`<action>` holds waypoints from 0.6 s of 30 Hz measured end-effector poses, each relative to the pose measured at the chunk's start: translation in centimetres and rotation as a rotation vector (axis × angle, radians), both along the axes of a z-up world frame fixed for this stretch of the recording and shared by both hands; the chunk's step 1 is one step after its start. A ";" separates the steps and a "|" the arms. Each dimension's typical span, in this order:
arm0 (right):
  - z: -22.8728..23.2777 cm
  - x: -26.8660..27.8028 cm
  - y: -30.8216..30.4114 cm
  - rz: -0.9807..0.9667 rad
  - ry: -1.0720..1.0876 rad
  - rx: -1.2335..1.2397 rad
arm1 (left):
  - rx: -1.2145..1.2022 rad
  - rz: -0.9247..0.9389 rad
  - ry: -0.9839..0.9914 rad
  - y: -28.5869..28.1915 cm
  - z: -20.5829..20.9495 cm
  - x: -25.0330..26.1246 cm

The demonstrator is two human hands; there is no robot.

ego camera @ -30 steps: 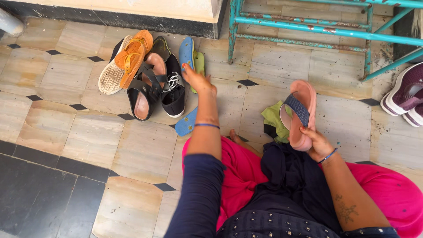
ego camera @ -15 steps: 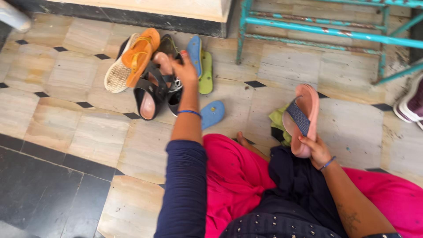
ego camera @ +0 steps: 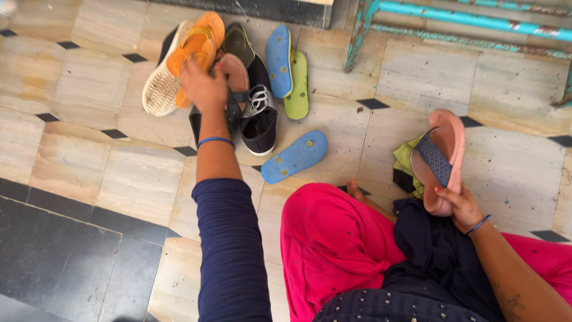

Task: The person sits on the floor and wipes a pink slip-on shoe with a green cloth, then places it on a nearby metal rack. They then pick up a maroon sneaker, remove the insole, wipe the shoe's exterior and sole, and clean the insole separately before reinserting it.

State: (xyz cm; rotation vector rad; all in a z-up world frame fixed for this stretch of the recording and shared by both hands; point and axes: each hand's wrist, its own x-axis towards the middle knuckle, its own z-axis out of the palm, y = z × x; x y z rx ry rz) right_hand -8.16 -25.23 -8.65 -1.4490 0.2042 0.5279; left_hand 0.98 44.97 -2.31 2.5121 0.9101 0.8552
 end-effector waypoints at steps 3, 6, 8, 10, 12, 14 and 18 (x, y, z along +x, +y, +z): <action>0.6 0.0 0.2 -0.012 0.041 -0.037 | 0.153 -0.299 0.120 -4.3 0.1 1.0; 0.7 0.0 0.5 0.022 0.002 -0.016 | 0.198 -0.527 0.225 -10.5 1.1 2.6; 0.4 0.0 0.1 0.049 -0.045 0.002 | 0.197 -0.599 0.156 -14.1 1.4 3.3; -0.7 0.4 -0.5 0.065 -0.010 -0.044 | 0.037 -0.695 0.220 -17.5 1.1 3.7; -1.6 0.4 -0.9 0.073 0.007 0.023 | -0.252 -0.817 0.421 -20.7 1.2 3.9; -1.4 -0.2 -0.5 0.026 -0.002 0.072 | -0.119 -1.068 0.481 -25.6 1.4 3.5; 1.7 -0.4 2.1 -0.071 -0.182 0.244 | -0.391 -1.325 0.726 -37.7 3.4 -0.2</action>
